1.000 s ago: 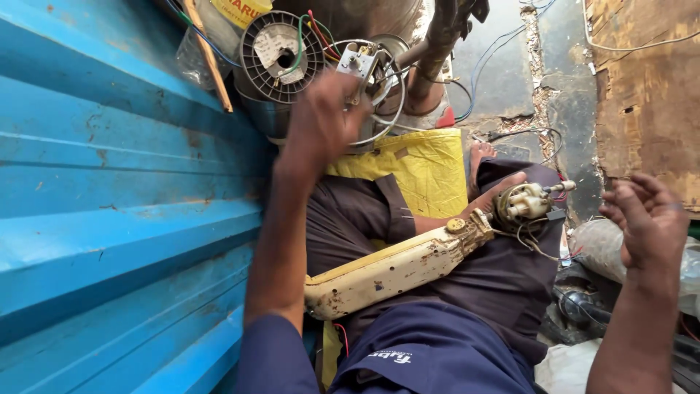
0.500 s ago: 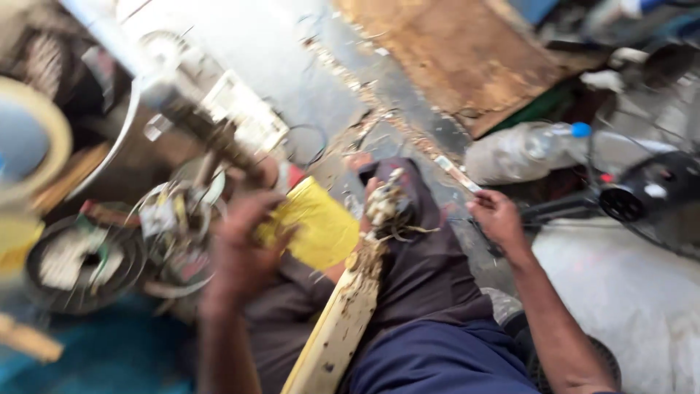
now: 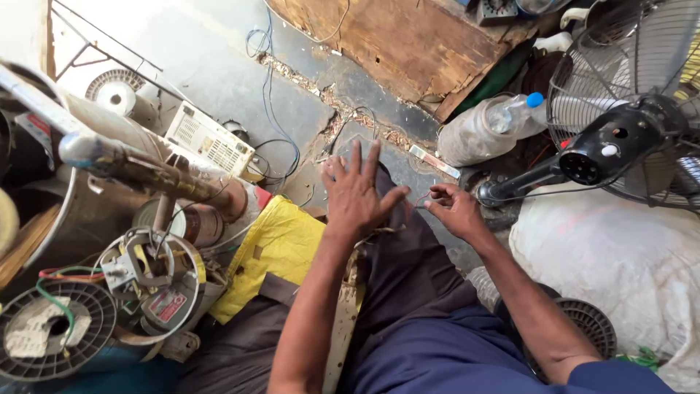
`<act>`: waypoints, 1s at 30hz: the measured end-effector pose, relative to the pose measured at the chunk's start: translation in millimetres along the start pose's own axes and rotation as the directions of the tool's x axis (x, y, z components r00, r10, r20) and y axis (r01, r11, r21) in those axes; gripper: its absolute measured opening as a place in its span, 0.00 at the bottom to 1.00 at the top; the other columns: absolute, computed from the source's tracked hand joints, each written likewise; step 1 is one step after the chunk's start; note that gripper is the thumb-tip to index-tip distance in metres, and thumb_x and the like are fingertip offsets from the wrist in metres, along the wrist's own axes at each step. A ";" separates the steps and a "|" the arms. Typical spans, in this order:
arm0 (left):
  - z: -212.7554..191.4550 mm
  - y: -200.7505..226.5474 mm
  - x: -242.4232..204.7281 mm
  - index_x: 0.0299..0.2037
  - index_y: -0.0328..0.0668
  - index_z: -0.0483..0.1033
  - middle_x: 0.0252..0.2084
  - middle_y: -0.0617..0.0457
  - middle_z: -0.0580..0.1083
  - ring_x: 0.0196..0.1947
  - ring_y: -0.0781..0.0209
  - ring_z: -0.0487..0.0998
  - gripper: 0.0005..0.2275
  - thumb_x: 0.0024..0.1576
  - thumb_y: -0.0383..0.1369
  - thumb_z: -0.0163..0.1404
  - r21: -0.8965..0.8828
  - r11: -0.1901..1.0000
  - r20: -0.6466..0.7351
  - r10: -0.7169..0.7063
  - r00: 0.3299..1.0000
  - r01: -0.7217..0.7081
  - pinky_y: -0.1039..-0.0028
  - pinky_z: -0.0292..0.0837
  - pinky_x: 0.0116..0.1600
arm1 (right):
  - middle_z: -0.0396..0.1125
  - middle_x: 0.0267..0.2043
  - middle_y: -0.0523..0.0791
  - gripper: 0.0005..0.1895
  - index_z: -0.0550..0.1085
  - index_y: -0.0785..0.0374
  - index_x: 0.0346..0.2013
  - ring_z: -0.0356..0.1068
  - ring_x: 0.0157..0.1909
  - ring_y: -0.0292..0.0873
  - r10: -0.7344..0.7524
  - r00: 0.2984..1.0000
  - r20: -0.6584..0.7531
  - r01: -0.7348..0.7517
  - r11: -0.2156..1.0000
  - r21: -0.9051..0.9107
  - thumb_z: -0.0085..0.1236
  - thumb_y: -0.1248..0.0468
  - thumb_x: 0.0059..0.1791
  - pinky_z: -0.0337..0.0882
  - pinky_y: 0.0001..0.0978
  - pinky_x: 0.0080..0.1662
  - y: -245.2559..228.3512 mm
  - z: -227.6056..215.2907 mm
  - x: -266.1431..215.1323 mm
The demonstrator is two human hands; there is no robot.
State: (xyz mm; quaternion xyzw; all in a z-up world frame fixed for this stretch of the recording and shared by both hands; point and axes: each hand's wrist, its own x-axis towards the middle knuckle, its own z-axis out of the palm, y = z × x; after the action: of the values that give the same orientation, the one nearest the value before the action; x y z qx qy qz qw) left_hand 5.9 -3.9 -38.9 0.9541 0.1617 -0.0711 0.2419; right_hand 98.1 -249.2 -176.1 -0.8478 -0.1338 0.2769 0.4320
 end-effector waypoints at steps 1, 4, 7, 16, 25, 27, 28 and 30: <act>2.5 -1.4 0.0 0.75 0.57 0.53 0.76 0.42 0.50 0.74 0.30 0.46 0.45 0.49 0.68 0.48 -0.001 1.000 0.005 0.001 1.000 -0.001 0.33 0.37 0.71 | 0.74 0.47 0.45 0.27 0.74 0.65 0.56 0.76 0.48 0.39 0.005 1.000 0.000 -0.005 1.000 0.000 0.68 0.58 0.45 0.75 0.33 0.50 20.0 -2.3 14.1; -2.2 -7.1 -12.0 0.77 0.54 0.54 0.79 0.36 0.50 0.76 0.27 0.47 0.40 0.58 0.63 0.48 -0.059 0.996 -0.215 0.046 0.976 -0.060 0.30 0.38 0.69 | 0.74 0.44 0.44 0.24 0.74 0.66 0.55 0.75 0.48 0.37 -0.079 0.995 0.056 0.066 0.976 0.209 0.67 0.59 0.48 0.75 0.32 0.52 60.7 -4.3 42.3; -31.3 -10.3 -13.5 0.75 0.49 0.54 0.75 0.31 0.51 0.74 0.27 0.50 0.42 0.54 0.59 0.53 -0.147 0.986 -0.252 0.044 0.967 -0.084 0.34 0.41 0.69 | 0.74 0.42 0.41 0.18 0.75 0.64 0.51 0.73 0.44 0.35 -0.100 0.995 -0.014 0.101 0.991 0.086 0.66 0.61 0.49 0.74 0.32 0.49 42.4 -37.9 104.9; -44.7 -63.3 -82.2 0.66 0.38 0.66 0.72 0.33 0.60 0.71 0.33 0.63 0.31 0.53 0.37 0.63 -0.297 0.943 -0.405 0.018 0.914 -0.150 0.54 0.62 0.70 | 0.72 0.42 0.55 0.25 0.72 0.69 0.54 0.73 0.42 0.54 -0.523 0.788 -0.325 0.308 0.792 -0.528 0.70 0.60 0.47 0.74 0.45 0.45 -42.4 -145.4 298.8; -5.0 -99.3 -122.1 0.58 0.37 0.74 0.67 0.36 0.66 0.63 0.39 0.73 0.24 0.51 0.34 0.64 -0.462 0.886 -0.293 -0.195 0.936 0.040 0.58 0.71 0.62 | 0.69 0.48 0.64 0.24 0.72 0.73 0.50 0.70 0.50 0.66 -0.477 0.751 -0.457 0.058 0.737 -0.674 0.71 0.58 0.51 0.69 0.54 0.51 -28.0 -139.5 344.2; 1.0 -101.7 -121.6 0.57 0.36 0.75 0.67 0.36 0.67 0.62 0.39 0.74 0.23 0.52 0.33 0.63 -0.522 0.850 -0.280 -0.245 0.928 0.067 0.59 0.72 0.61 | 0.70 0.46 0.61 0.21 0.72 0.75 0.47 0.72 0.48 0.62 -0.476 0.695 -0.539 0.112 0.812 -0.572 0.71 0.62 0.49 0.72 0.49 0.48 -37.6 -135.9 333.7; 2.9 -102.6 -119.9 0.57 0.36 0.75 0.67 0.36 0.67 0.62 0.39 0.74 0.23 0.52 0.33 0.63 -0.525 0.848 -0.281 -0.248 0.927 0.067 0.59 0.72 0.61 | 0.70 0.46 0.61 0.21 0.72 0.75 0.47 0.72 0.48 0.62 -0.479 0.695 -0.536 0.115 0.810 -0.575 0.71 0.62 0.49 0.72 0.49 0.48 -34.6 -138.0 336.9; 6.3 -103.0 -123.6 0.55 0.36 0.75 0.65 0.35 0.68 0.63 0.37 0.72 0.22 0.51 0.33 0.63 -0.438 0.897 -0.268 -0.197 0.943 0.063 0.58 0.71 0.62 | 0.72 0.42 0.58 0.17 0.74 0.73 0.44 0.74 0.45 0.60 -0.514 0.677 -0.527 0.154 0.799 -0.581 0.71 0.64 0.51 0.74 0.48 0.46 -22.5 -136.2 337.9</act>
State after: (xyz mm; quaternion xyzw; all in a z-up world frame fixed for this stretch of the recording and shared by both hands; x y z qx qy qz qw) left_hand -145.7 44.7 -63.1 0.8651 0.2728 0.0975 0.4096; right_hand 452.2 -168.0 -213.0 -0.9283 -0.1960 -0.1725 0.2647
